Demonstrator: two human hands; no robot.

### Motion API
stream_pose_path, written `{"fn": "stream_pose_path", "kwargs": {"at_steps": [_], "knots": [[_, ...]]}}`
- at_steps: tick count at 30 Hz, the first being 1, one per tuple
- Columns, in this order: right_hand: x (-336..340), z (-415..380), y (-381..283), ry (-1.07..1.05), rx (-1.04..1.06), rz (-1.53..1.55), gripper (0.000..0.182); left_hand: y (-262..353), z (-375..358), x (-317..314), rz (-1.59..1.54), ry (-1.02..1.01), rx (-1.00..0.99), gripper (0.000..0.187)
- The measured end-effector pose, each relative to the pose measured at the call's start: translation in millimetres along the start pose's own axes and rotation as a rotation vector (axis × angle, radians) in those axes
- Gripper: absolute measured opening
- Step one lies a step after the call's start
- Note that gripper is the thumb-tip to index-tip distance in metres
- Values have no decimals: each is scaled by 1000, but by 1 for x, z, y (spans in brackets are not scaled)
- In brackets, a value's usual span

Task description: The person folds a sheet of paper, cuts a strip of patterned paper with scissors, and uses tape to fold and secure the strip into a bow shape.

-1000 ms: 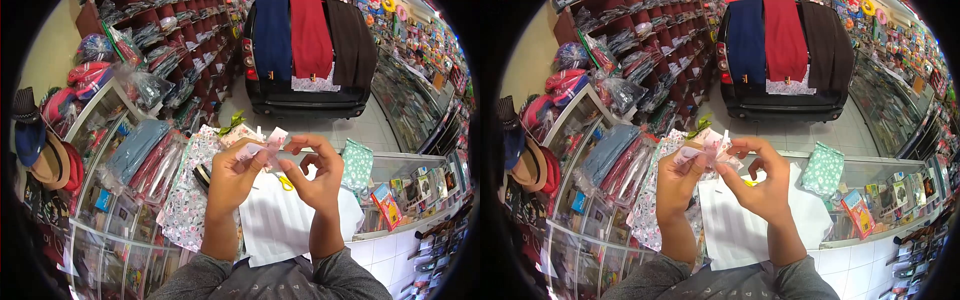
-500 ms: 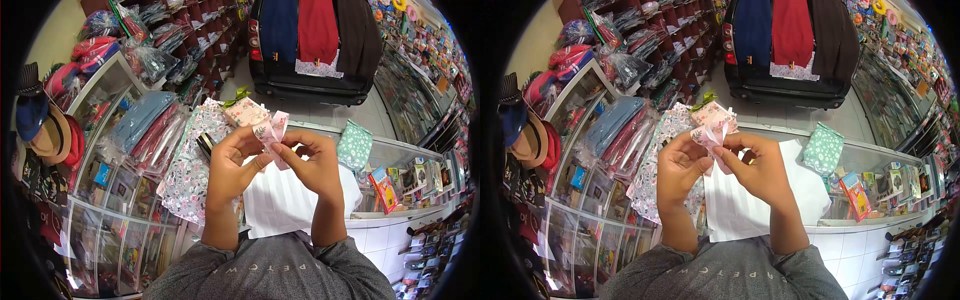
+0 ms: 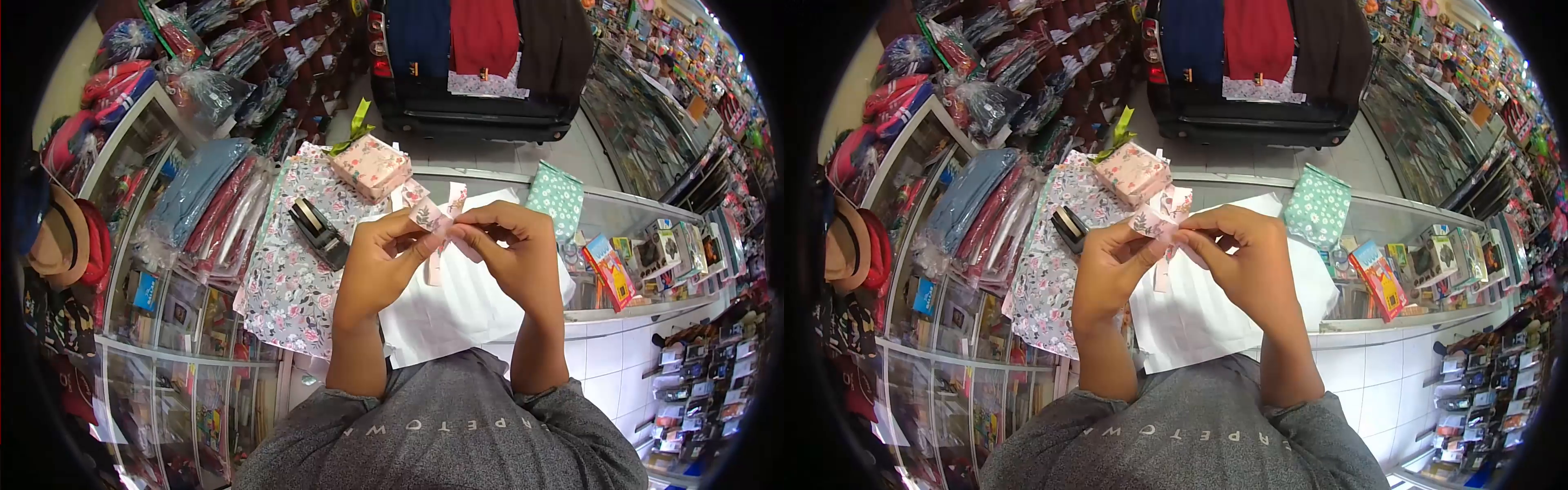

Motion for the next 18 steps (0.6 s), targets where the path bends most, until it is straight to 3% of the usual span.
{"fn": "stream_pose_path", "kwargs": {"at_steps": [4, 7, 11, 16, 18], "knots": [[4, -2, -19, 54, 207, -170, 13, -7, -3, -4, -40, -120, 17, 24], [4, -6, -25, 90, 289, -166, 10, -7, -5, -8, -24, -55, -37, 24], [2, -9, -25, 60, 239, -154, 15, -4, -6, -6, -76, -24, -4, 20], [0, -19, -8, 101, 81, -81, 34, -4, -10, 4, -71, -2, 24, 18], [-3, -19, -2, 79, 65, -57, 31, -5, -9, 4, -86, -9, -1, 18]]}}
Point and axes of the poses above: each hand's wrist, its own z-axis towards the middle knuckle, its own x-axis out of the back of the hand, y = z × x, the point moved 8 cm from there along z, towards the middle knuckle, and after that the axes turned 14 degrees about y, right-handed, at the moved point
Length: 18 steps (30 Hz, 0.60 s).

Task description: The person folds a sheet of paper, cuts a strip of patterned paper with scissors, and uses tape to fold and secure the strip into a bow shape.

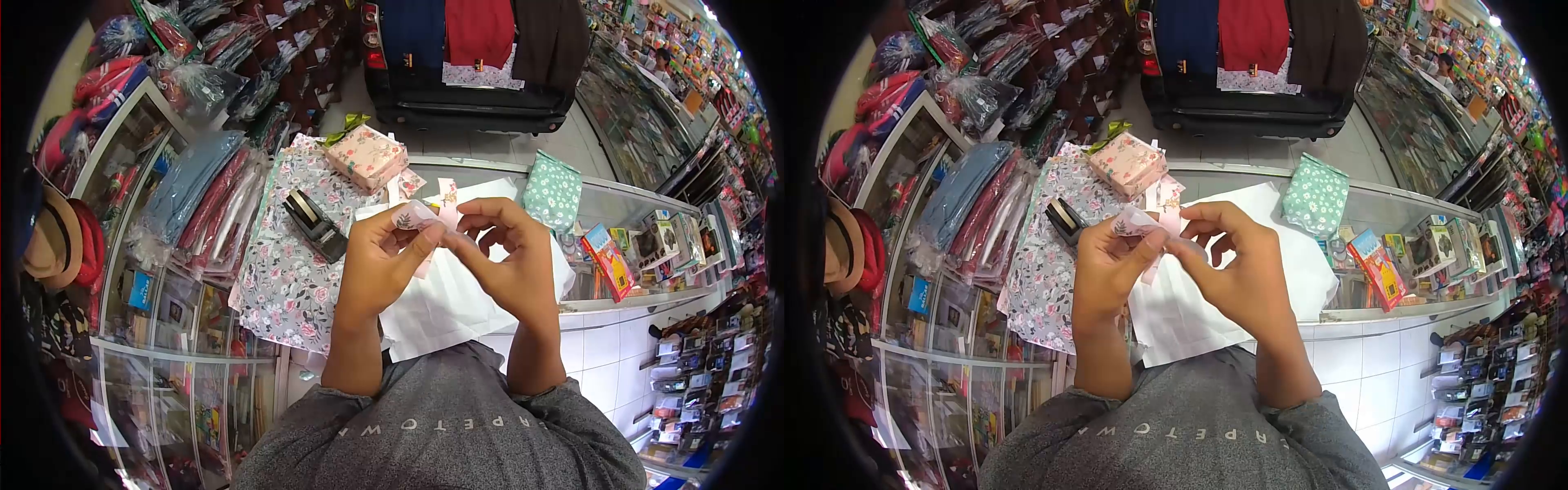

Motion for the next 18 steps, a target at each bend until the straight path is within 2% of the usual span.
{"fn": "stream_pose_path", "kwargs": {"at_steps": [6, 10, 14, 16, 17, 18], "knots": [[-3, -3, 6, -5, -153, 239, 31, -1, -2, 4, -1, -38, 37, 31], [-1, -7, 11, 27, -95, 200, 32, 4, -2, 3, 20, -16, 9, 31], [4, -9, 12, 18, -161, 247, 32, -1, 0, 2, 37, -33, -55, 34], [-2, -14, 15, -167, -223, 149, 37, 0, 0, -3, 43, -36, -72, 36], [0, -14, 16, -122, -254, 145, 45, 1, 1, -4, 50, -35, -92, 38], [-1, -15, 15, -114, -251, 143, 45, 1, 1, -6, 48, -43, -94, 38]]}}
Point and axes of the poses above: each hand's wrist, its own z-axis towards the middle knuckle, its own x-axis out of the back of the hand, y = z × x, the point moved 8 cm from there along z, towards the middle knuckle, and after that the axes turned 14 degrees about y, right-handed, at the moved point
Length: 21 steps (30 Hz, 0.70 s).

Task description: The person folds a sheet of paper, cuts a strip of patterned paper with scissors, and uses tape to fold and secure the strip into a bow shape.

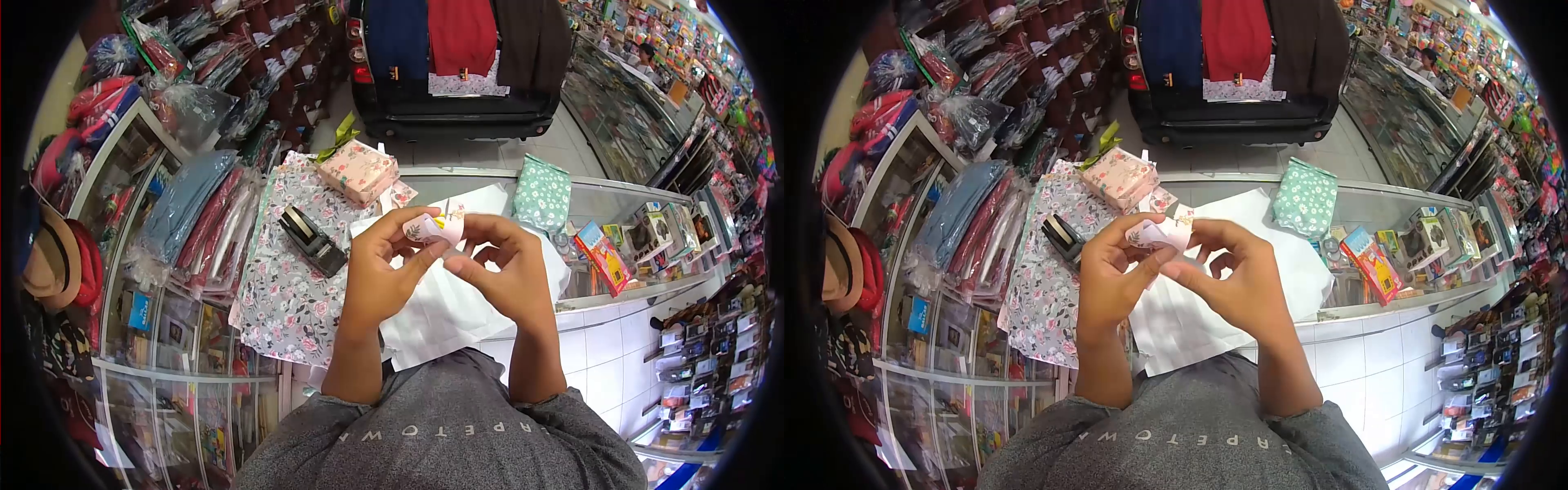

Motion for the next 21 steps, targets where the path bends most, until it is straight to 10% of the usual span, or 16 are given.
{"fn": "stream_pose_path", "kwargs": {"at_steps": [3, 21], "knots": [[16, -2, 4, 234, -10, -75, 49, -1, -1, -1, 9, 9, 34, 41], [13, -3, 15, 120, 16, 1, 13, -10, -2, -1, -28, -21, 87, 39]]}}
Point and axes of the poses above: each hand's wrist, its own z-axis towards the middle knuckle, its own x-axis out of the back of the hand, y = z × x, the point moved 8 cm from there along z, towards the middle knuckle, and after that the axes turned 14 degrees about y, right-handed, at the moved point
